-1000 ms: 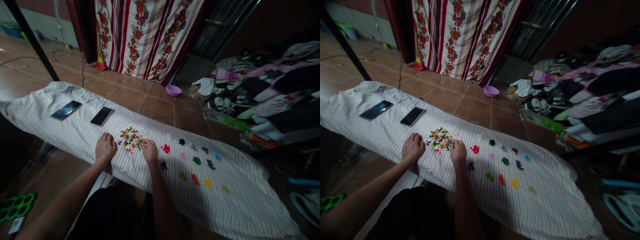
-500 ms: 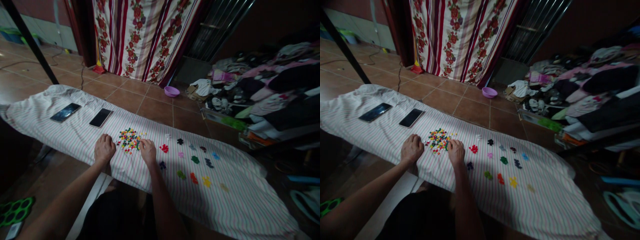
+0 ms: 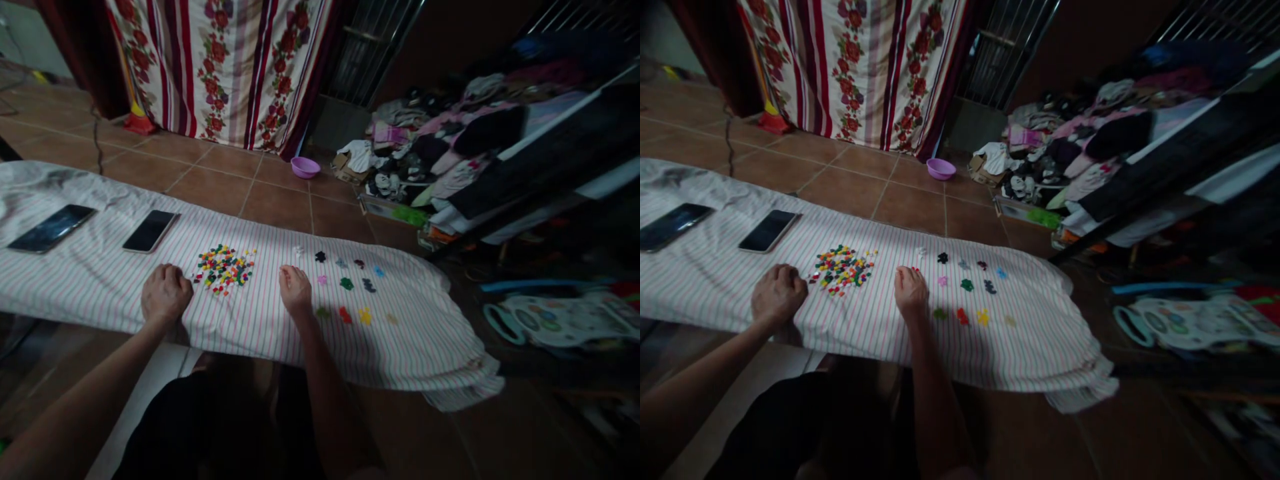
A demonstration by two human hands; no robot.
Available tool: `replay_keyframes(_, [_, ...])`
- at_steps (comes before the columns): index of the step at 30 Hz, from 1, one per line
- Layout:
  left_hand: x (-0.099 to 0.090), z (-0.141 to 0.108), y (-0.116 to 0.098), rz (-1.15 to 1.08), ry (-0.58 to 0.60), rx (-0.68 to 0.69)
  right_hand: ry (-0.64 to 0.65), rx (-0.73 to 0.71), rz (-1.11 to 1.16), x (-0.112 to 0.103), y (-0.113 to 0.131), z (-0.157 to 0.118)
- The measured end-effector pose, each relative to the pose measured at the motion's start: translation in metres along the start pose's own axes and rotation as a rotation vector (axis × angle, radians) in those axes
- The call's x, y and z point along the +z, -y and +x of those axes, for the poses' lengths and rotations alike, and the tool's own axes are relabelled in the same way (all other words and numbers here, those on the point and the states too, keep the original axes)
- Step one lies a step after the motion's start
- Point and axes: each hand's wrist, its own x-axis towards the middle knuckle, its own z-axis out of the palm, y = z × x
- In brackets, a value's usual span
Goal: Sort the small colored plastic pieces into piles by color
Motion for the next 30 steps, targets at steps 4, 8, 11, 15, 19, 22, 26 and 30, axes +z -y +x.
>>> replay_keyframes(4, [0.001, -0.002, 0.001, 0.012, -0.027, 0.0, -0.069, 0.053, 0.018, -0.024, -0.02, -0.008])
replay_keyframes(8, [0.001, -0.003, 0.0, 0.028, -0.036, -0.003, -0.163, 0.118, 0.019, -0.045, -0.044, -0.014])
replay_keyframes(11, [0.001, -0.003, 0.001, 0.019, -0.047, -0.005, -0.231, 0.175, 0.008, -0.059, -0.063, -0.018])
replay_keyframes(15, [0.005, -0.003, 0.003, 0.026, -0.064, -0.015, -0.334, 0.216, -0.016, -0.074, -0.087, -0.023])
replay_keyframes(19, [0.008, -0.004, 0.004, 0.016, -0.089, -0.019, -0.417, 0.247, -0.041, -0.087, -0.109, -0.029])
replay_keyframes(22, [0.005, -0.004, 0.002, 0.018, -0.078, -0.022, -0.475, 0.325, -0.096, -0.101, -0.127, -0.038])
replay_keyframes(26, [-0.001, -0.003, -0.002, -0.008, -0.051, -0.043, -0.572, 0.473, -0.173, -0.129, -0.149, -0.058])
replay_keyframes(30, [-0.005, -0.004, -0.005, -0.083, -0.063, -0.036, -0.616, 0.534, -0.234, -0.153, -0.167, -0.082])
